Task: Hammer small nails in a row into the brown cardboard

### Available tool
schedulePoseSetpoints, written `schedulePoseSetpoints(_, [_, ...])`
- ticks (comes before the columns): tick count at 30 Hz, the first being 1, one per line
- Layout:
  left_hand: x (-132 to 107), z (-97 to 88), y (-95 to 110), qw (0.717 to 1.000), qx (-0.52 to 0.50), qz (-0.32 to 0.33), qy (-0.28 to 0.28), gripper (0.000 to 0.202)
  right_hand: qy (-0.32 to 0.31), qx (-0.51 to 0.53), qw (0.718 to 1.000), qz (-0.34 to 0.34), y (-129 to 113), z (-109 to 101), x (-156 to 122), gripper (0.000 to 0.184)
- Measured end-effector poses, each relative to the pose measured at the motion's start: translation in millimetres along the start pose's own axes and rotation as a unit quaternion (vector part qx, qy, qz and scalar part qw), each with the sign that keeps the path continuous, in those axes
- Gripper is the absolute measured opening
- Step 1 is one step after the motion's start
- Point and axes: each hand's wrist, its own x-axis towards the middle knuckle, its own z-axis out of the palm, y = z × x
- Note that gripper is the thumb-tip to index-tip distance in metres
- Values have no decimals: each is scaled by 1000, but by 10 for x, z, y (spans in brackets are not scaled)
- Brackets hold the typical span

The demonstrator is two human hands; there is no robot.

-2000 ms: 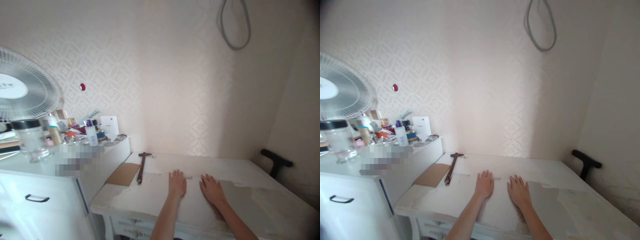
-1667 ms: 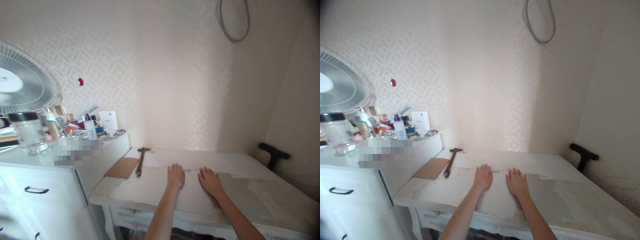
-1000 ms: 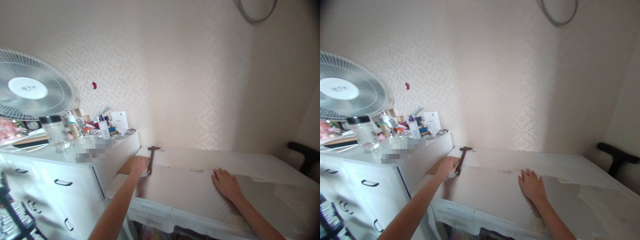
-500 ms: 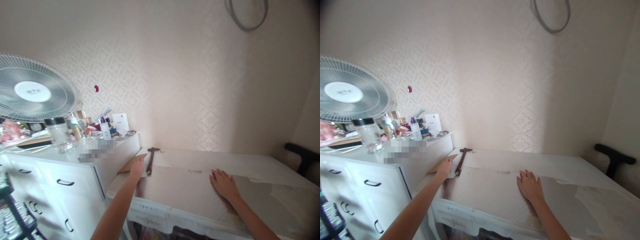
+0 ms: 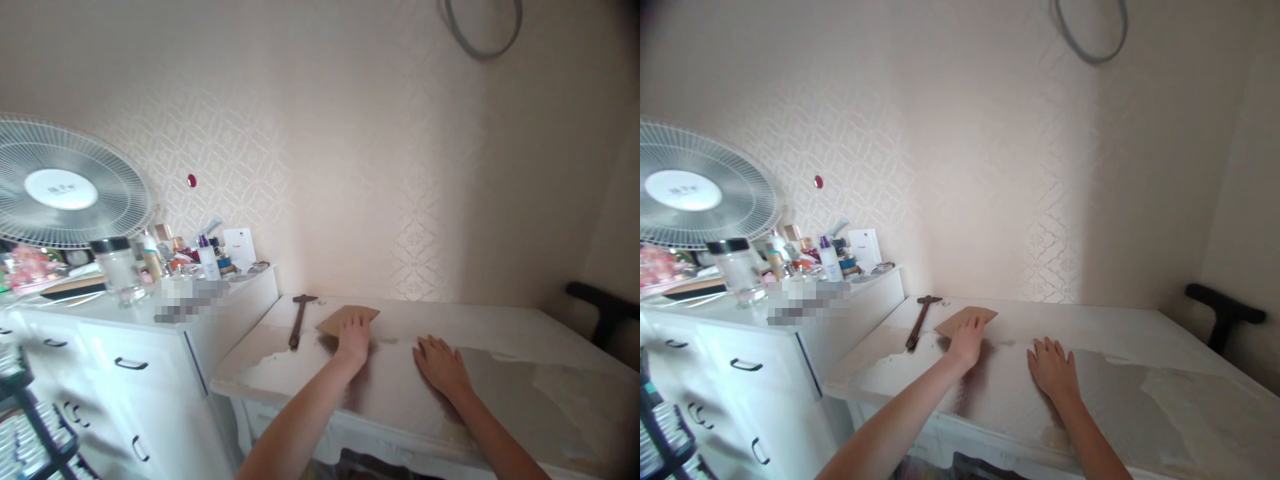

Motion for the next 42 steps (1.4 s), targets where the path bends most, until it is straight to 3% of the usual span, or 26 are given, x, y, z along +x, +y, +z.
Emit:
schedulePoseSetpoints(3, [26, 121, 340, 996, -60, 58, -33, 58, 3, 4, 1000, -1, 2, -1, -9, 50])
schedulePoseSetpoints(6, [67, 197, 443, 989, -110, 76, -65, 65, 7, 13, 1000, 4, -1, -20, -23, 51])
schedulePoseSetpoints(8, [106, 221, 386, 990, -118, 46, -59, 68, 8, 22, 1000, 8, -11, -46, -32, 52])
schedulePoseSetpoints(13, [196, 220, 42, 987, -95, -126, -25, 54, 4, 52, 999, 16, -40, -92, -34, 53])
schedulePoseSetpoints(15, [222, 203, -68, 982, -98, -158, -27, 49, 4, 59, 998, 12, -41, -84, -30, 55])
schedulePoseSetpoints(19, [264, 192, -109, 979, -141, -148, -30, 44, 10, 78, 997, 8, -26, -53, -16, 57])
schedulePoseSetpoints(27, [271, 315, 242, 979, -187, -77, -10, 39, 36, 123, 991, 24, 33, -32, 21, 56])
schedulePoseSetpoints(31, [262, 351, 315, 980, -189, -53, -12, 39, 44, 117, 992, 26, 60, 0, 30, 53])
schedulePoseSetpoints(37, [243, 373, 176, 980, -196, -20, -18, 36, 44, 100, 994, 28, 40, 13, 21, 50])
schedulePoseSetpoints(42, [234, 345, -59, 989, -137, -61, 10, 35, 22, 79, 996, 25, 21, -10, 14, 48])
